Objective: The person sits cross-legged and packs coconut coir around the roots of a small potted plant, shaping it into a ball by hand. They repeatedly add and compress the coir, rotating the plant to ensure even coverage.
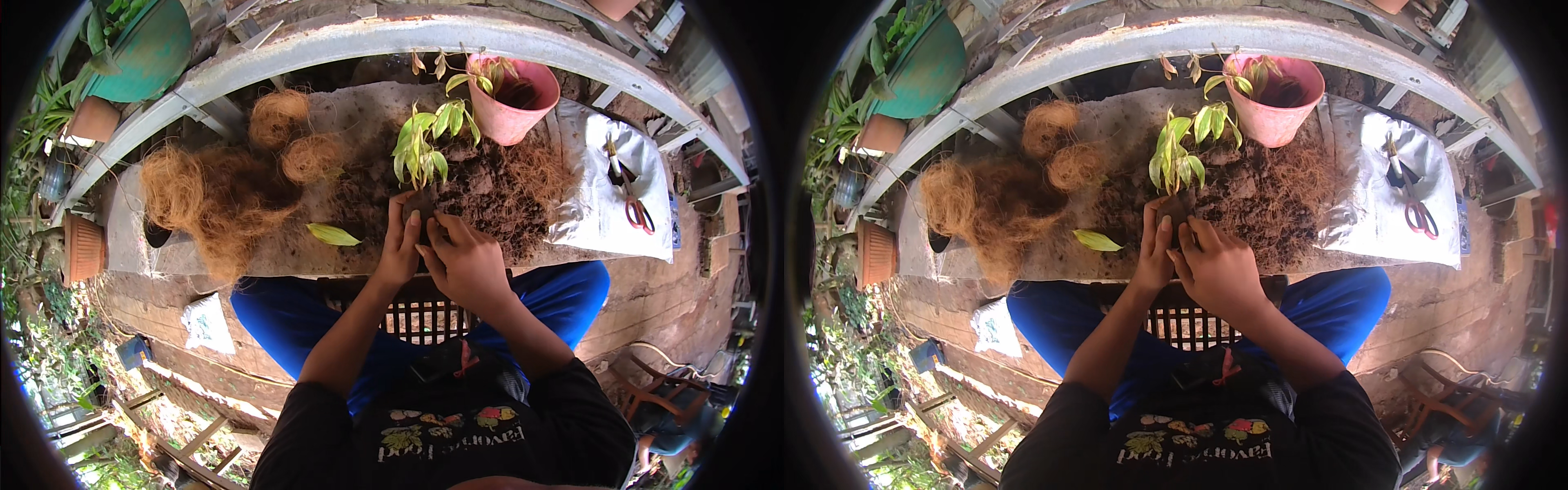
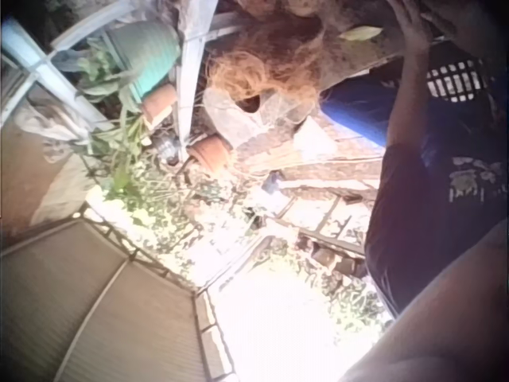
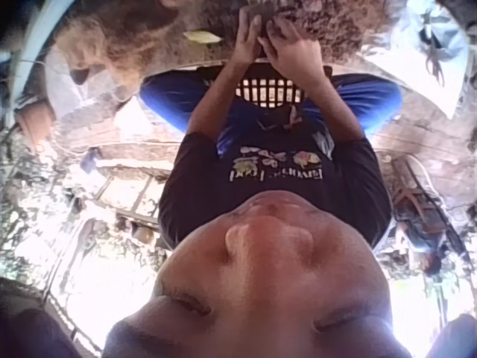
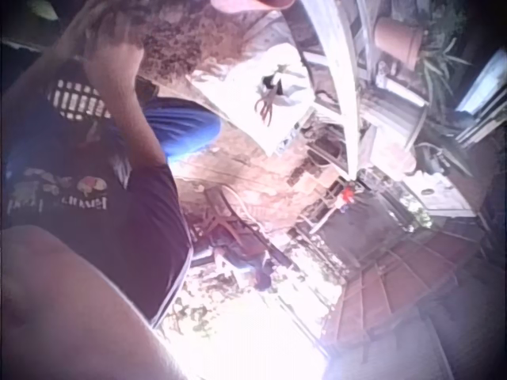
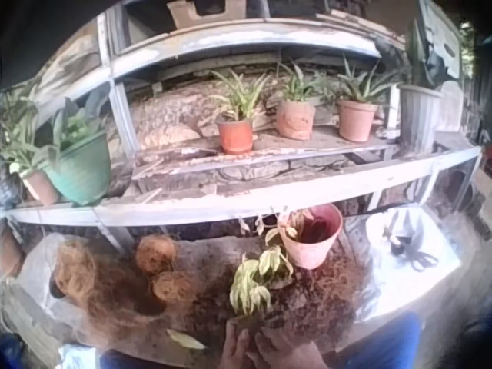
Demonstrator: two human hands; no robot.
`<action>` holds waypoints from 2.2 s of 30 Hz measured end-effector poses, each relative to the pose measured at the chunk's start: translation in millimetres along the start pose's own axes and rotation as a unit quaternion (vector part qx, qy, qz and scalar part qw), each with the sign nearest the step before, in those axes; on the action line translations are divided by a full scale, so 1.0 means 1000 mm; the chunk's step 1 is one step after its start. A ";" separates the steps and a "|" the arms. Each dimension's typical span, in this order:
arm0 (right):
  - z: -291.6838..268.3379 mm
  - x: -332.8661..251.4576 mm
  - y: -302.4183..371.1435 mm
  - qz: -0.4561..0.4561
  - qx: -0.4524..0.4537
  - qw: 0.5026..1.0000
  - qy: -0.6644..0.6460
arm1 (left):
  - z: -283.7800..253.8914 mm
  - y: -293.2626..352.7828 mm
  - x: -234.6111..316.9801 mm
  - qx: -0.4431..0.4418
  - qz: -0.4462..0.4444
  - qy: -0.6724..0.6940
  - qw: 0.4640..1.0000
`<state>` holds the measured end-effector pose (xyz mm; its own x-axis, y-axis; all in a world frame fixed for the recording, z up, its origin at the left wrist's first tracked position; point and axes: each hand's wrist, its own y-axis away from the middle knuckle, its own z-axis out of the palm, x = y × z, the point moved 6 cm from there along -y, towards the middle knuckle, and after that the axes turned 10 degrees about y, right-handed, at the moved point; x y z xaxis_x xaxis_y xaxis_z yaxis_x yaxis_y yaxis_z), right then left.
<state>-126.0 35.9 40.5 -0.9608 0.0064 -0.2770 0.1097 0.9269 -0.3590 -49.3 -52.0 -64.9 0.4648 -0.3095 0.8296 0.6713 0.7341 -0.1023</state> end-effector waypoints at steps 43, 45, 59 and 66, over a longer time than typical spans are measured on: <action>0.020 0.071 -0.052 0.019 -0.030 0.999 0.026 | 0.005 -0.002 0.014 -0.010 -0.045 0.114 0.992; 0.018 0.075 -0.049 0.014 -0.032 0.999 -0.020 | 0.003 -0.004 0.012 -0.017 -0.031 0.132 0.991; 0.006 0.074 -0.015 0.099 0.031 0.980 -0.168 | -0.002 -0.005 0.001 -0.037 -0.070 0.153 0.985; 0.012 0.073 -0.017 0.114 0.040 0.979 -0.165 | -0.008 -0.005 -0.007 -0.045 -0.043 0.152 0.986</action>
<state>-194.6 16.0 15.3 -0.7764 0.0753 -0.6258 0.3428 0.8836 -0.3191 -51.3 -58.3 -74.4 0.5457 -0.5450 0.6366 0.7585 0.6442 -0.0987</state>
